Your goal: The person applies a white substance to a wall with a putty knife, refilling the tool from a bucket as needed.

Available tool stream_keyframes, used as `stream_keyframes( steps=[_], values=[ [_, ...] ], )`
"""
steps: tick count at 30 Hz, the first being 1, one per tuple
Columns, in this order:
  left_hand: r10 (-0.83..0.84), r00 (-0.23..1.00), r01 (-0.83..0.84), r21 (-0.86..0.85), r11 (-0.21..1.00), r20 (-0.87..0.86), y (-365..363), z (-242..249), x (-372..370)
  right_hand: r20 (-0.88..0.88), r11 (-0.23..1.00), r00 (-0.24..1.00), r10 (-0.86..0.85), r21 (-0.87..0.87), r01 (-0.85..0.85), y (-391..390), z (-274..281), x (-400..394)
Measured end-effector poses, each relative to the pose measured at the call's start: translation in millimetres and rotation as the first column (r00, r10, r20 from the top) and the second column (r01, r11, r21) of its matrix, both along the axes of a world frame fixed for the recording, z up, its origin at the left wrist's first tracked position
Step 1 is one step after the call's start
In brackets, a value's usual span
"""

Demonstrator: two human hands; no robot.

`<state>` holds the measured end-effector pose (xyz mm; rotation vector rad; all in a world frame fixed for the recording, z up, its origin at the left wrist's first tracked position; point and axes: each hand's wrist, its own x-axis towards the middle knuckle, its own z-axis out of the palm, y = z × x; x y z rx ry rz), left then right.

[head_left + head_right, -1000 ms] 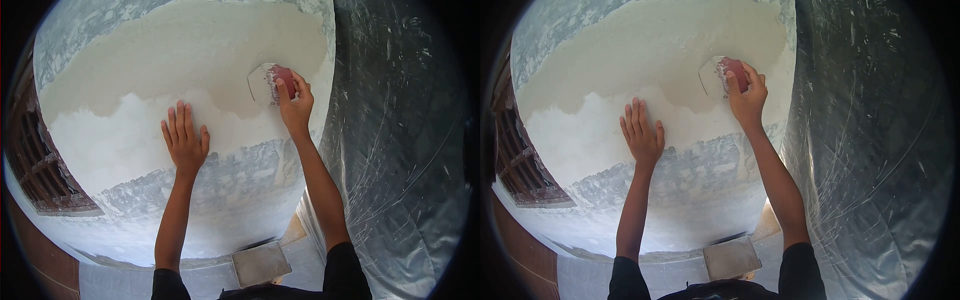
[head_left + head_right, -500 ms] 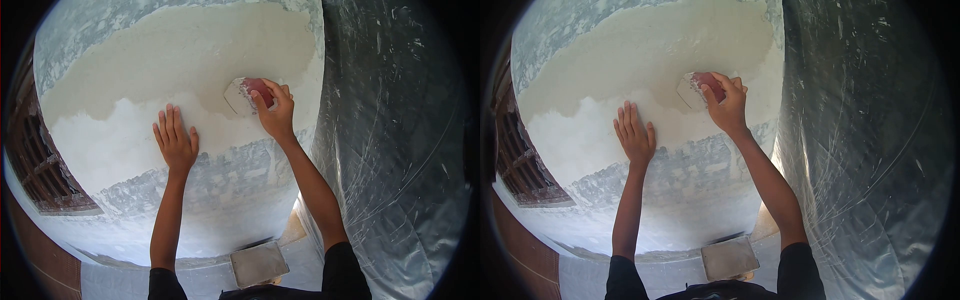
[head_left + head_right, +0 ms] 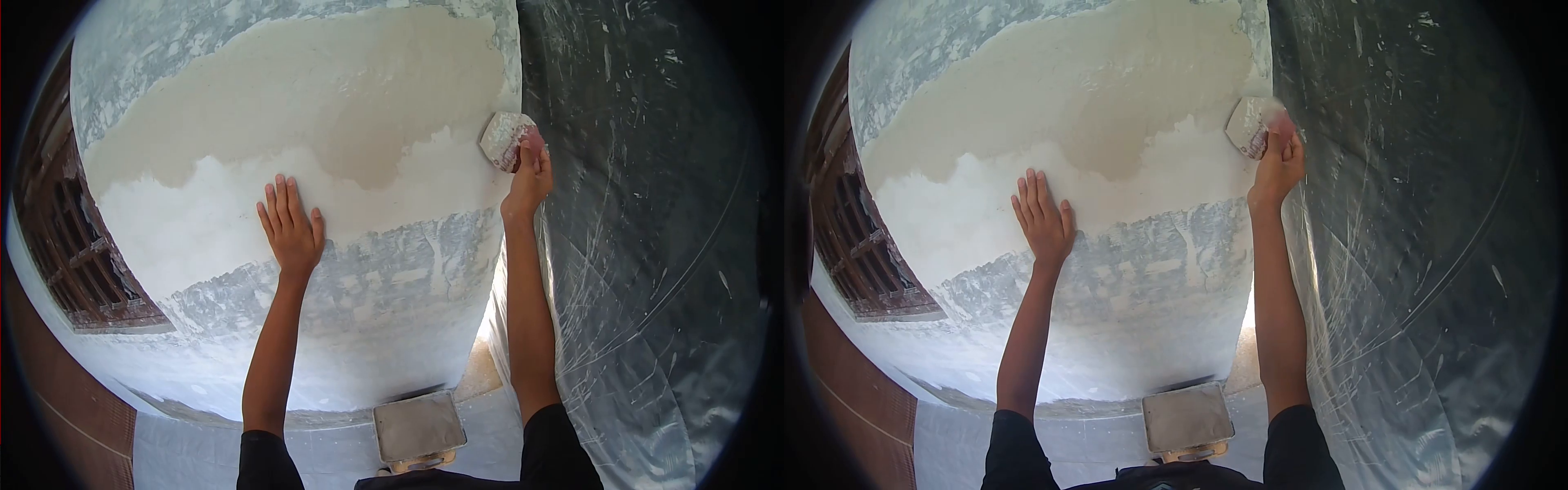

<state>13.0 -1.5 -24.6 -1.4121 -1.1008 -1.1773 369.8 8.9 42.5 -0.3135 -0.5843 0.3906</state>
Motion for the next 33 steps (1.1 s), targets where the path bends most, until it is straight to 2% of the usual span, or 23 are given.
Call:
stream_keyframes(
  steps=[8, 11, 13, 22, 26, 29, 31, 33],
  values=[
    [-0.040, 0.999, 0.041, -0.133, 0.990, 0.005, -14.5, -30.7, 10.1, 0.135, 0.976, 0.973, 0.188, -0.136, -0.170, -28.1, -36.9, -26.0],
    [-0.077, 0.997, 0.077, -0.184, 0.980, 0.007, -23.4, -39.3, 11.3, 0.173, 0.957, 0.958, 0.228, -0.222, -0.187, -39.0, -55.9, -30.8],
    [-0.105, 0.994, 0.104, -0.220, 0.970, 0.006, -28.7, -46.0, 11.5, 0.218, 0.924, 0.925, 0.312, -0.295, -0.242, -47.1, -68.4, -32.2],
    [-0.211, 0.976, 0.212, -0.375, 0.903, 0.046, -61.8, -96.7, 7.1, 0.281, 0.849, 0.879, 0.385, -0.480, -0.218, -76.1, -149.8, -54.5],
    [-0.272, 0.956, 0.289, -0.483, 0.826, 0.108, -78.4, -149.8, 0.0, 0.243, 0.785, 0.869, 0.431, -0.576, -0.228, -98.1, -208.6, -70.3],
    [-0.346, 0.926, 0.372, -0.500, 0.782, 0.149, -93.7, -204.1, -7.1, 0.242, 0.716, 0.849, 0.470, -0.667, -0.206, -114.7, -266.8, -75.6],
    [-0.413, 0.860, 0.508, -0.577, 0.640, 0.298, -102.0, -246.5, -12.3, 0.238, 0.669, 0.835, 0.497, -0.718, -0.194, -124.0, -307.9, -78.3],
    [-0.379, 0.857, 0.514, -0.633, 0.579, 0.349, -113.1, -290.4, -18.6, 0.221, 0.607, 0.820, 0.527, -0.774, -0.181, -135.7, -354.9, -80.7]
  ],
)
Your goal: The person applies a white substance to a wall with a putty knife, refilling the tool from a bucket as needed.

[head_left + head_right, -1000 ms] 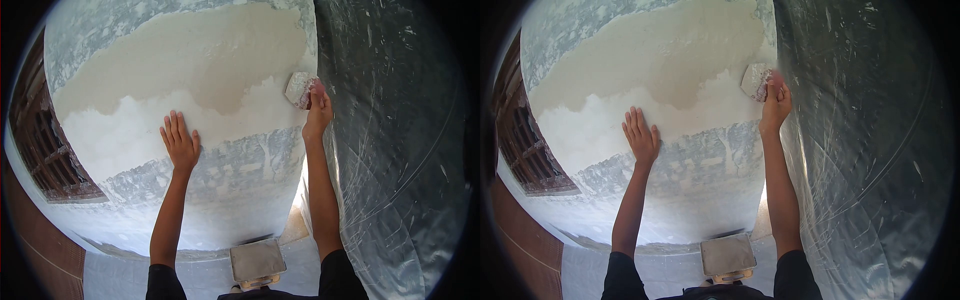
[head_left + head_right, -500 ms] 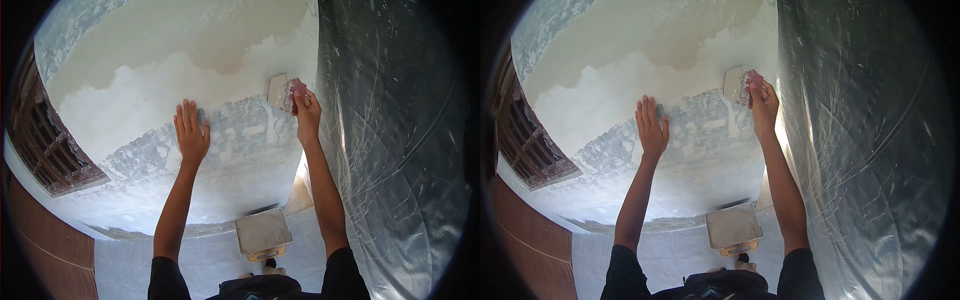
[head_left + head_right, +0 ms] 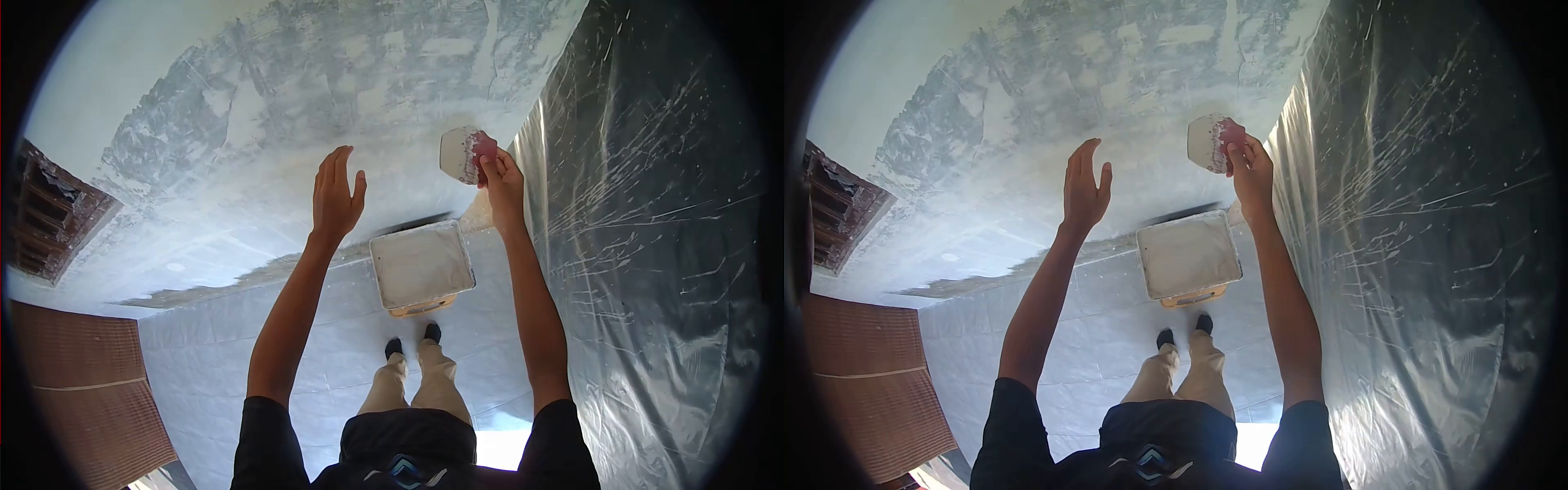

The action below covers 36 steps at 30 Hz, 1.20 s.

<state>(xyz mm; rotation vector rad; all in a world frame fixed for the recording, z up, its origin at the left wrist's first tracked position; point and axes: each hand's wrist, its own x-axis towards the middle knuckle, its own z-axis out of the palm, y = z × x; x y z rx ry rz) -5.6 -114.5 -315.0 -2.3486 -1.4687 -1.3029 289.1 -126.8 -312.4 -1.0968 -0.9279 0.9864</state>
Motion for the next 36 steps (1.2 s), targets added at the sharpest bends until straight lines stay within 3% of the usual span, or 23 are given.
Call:
stream_keyframes(
  steps=[2, 4, 5, 7, 12, 13, 14, 15, 17, 26, 36],
  values=[
    [0.008, 1.000, -0.006, -0.098, 0.995, 0.011, -11.9, -42.4, -6.2, 0.058, 0.996, 0.998, 0.019, -0.094, -0.014, -9.4, -50.1, -0.7],
    [0.029, 0.998, -0.007, -0.325, 0.946, 0.062, -28.6, -84.7, -11.7, 0.137, 0.982, 0.990, 0.025, -0.188, 0.001, -22.8, -97.6, -5.4],
    [0.037, 0.997, -0.013, -0.355, 0.935, 0.061, -37.6, -108.4, -14.2, 0.136, 0.976, 0.990, 0.036, -0.219, -0.005, -28.1, -129.5, -2.2],
    [0.067, 0.992, -0.009, -0.472, 0.881, 0.105, -54.7, -157.8, -18.5, 0.433, 0.958, 0.892, 0.129, -0.285, -0.001, -39.8, -195.3, 12.1],
    [0.118, 0.980, 0.013, -0.648, 0.761, 0.158, -109.4, -263.5, -21.4, 0.509, 0.923, 0.829, 0.231, -0.384, -0.022, -80.6, -306.7, 36.5],
    [0.126, 0.976, 0.031, -0.681, 0.731, 0.180, -117.9, -279.1, -21.3, 0.595, 0.923, 0.759, 0.264, -0.384, -0.020, -85.5, -325.3, 43.3],
    [0.135, 0.975, 0.031, -0.706, 0.708, 0.179, -127.7, -292.8, -20.9, 0.673, 0.923, 0.679, 0.294, -0.384, -0.019, -89.4, -335.9, 45.4],
    [0.138, 0.975, 0.031, -0.716, 0.697, 0.176, -136.2, -306.4, -20.2, 0.668, 0.917, 0.679, 0.304, -0.397, -0.020, -92.5, -346.6, 47.2],
    [0.176, 0.968, 0.023, -0.757, 0.652, 0.180, -149.9, -332.1, -18.3, 0.801, 0.931, 0.514, 0.308, -0.365, 0.011, -99.3, -365.3, 52.4],
    [0.289, 0.930, 0.034, -0.832, 0.553, 0.229, -185.4, -404.3, -2.7, 0.894, 0.933, 0.266, 0.359, -0.345, -0.101, -107.8, -398.0, 66.6],
    [0.326, 0.925, 0.010, -0.872, 0.490, 0.194, -206.7, -435.7, 9.8, 0.887, 0.914, 0.238, 0.397, -0.357, -0.195, -119.7, -398.9, 77.7]
  ],
)
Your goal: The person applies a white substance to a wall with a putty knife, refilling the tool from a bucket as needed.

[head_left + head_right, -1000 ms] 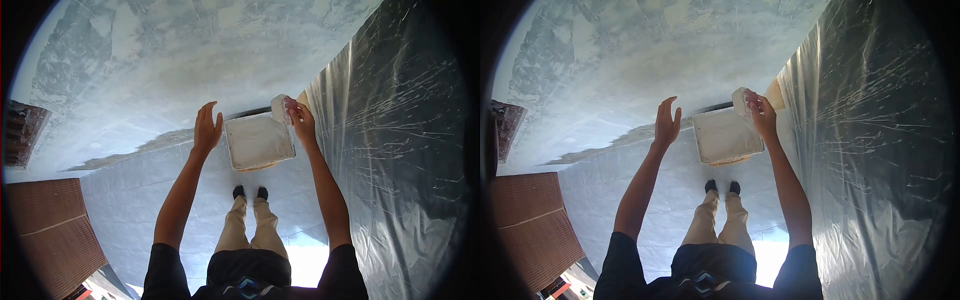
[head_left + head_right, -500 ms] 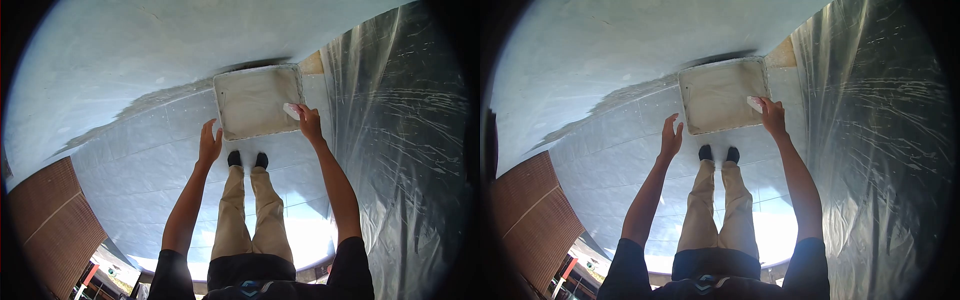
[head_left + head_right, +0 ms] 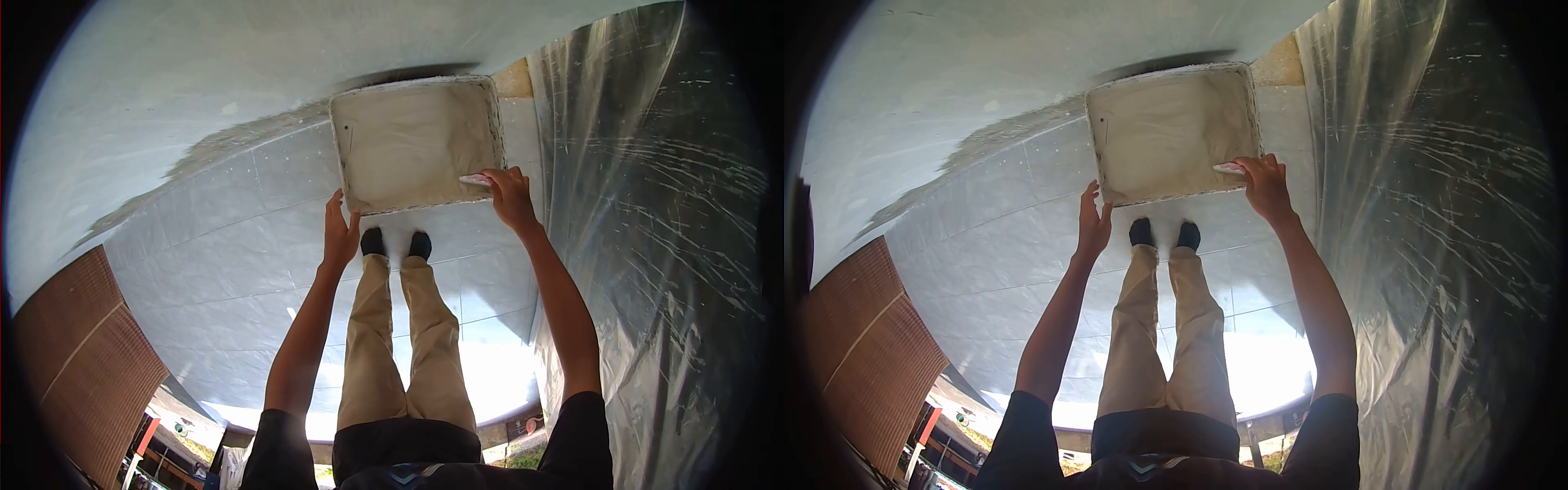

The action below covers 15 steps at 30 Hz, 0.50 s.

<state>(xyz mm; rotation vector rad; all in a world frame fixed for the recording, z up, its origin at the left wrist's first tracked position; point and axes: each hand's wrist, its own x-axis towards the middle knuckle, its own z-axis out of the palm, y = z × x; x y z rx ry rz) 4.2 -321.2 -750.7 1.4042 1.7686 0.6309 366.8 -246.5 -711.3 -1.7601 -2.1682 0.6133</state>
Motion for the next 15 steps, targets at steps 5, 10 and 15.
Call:
stream_keyframes(
  steps=[5, 10, 15],
  values=[
    [0.037, 0.999, -0.037, -0.017, 0.999, 0.018, -4.2, -4.6, 1.9, 0.002, 0.998, 0.999, 0.044, -0.046, -0.044, 4.5, 4.7, 5.7],
    [0.035, 0.999, -0.035, 0.001, 0.999, 0.014, -6.7, -8.8, 1.7, -0.012, 0.996, 0.998, 0.069, -0.059, -0.070, 12.1, -0.4, 10.7],
    [0.032, 0.999, -0.032, 0.019, 0.999, 0.010, -9.2, -8.9, 0.5, 0.022, 0.987, 0.993, 0.117, -0.110, -0.113, 20.4, 0.3, 10.7]
  ],
)
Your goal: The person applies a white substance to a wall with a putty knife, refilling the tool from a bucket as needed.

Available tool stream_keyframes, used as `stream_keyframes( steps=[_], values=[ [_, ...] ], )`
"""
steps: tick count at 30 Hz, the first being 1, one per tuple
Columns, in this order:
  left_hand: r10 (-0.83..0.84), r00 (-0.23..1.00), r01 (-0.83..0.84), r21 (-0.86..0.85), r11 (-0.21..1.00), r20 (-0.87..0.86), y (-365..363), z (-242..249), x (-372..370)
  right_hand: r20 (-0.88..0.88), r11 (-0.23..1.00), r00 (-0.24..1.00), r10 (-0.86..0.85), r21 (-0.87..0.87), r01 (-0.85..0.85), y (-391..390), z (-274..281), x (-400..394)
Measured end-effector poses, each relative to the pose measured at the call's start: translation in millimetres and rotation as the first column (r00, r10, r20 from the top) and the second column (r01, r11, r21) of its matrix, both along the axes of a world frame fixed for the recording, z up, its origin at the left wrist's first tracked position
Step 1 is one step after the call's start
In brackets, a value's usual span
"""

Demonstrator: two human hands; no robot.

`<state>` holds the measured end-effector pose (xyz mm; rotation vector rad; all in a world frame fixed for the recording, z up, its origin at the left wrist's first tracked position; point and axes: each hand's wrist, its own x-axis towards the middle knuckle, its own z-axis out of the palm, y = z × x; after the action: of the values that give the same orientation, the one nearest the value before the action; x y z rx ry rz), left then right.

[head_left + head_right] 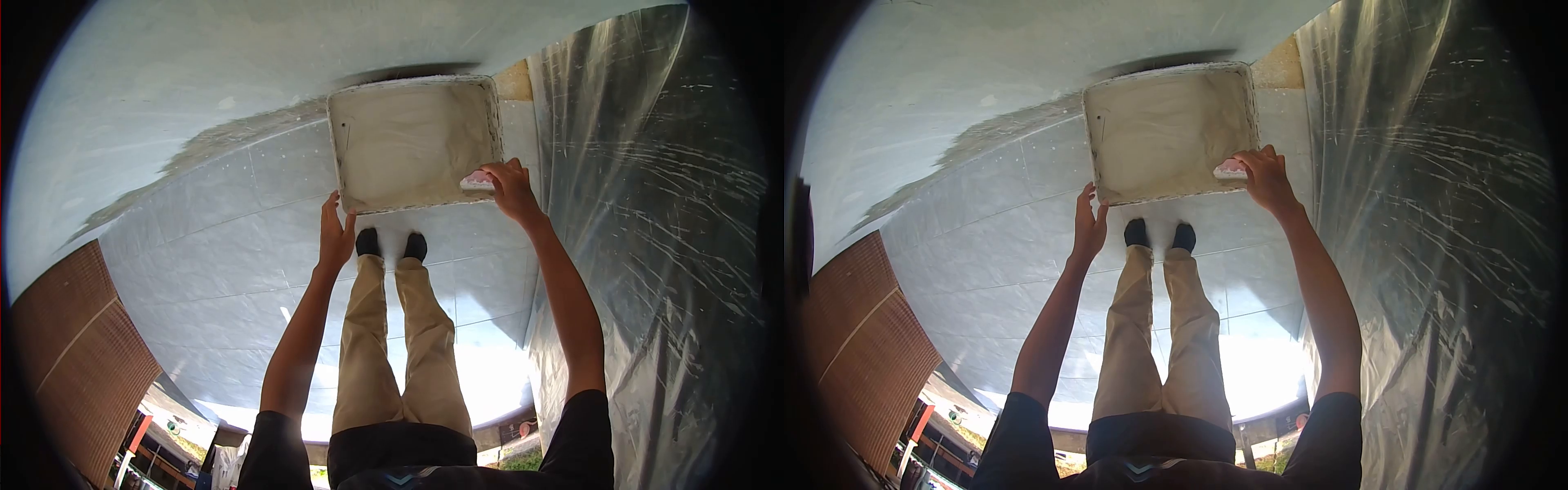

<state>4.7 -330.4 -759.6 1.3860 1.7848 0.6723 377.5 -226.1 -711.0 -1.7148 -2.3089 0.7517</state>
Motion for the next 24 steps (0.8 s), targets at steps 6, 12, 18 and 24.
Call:
stream_keyframes(
  steps=[6, 12, 18, 24],
  values=[
    [0.002, 1.000, -0.002, 0.019, 1.000, -0.001, 0.0, 5.1, 1.5, 0.000, 0.992, 0.998, 0.062, -0.107, -0.061, 13.5, 9.2, -1.8],
    [-0.002, 1.000, 0.002, 0.035, 0.999, -0.002, -2.2, 6.8, 0.8, 0.123, 0.982, 0.980, 0.160, -0.118, -0.145, 23.2, 11.9, -7.9],
    [0.004, 1.000, -0.004, 0.036, 0.999, 0.003, -4.3, 9.9, -4.2, 0.245, 0.972, 0.943, 0.227, -0.117, -0.204, 27.8, 12.3, -19.0],
    [-0.019, 0.999, 0.021, 0.060, 0.998, -0.030, -7.2, 10.6, -11.9, 0.211, 0.971, 0.966, 0.148, -0.217, -0.101, 37.2, 12.5, -13.6]
  ],
)
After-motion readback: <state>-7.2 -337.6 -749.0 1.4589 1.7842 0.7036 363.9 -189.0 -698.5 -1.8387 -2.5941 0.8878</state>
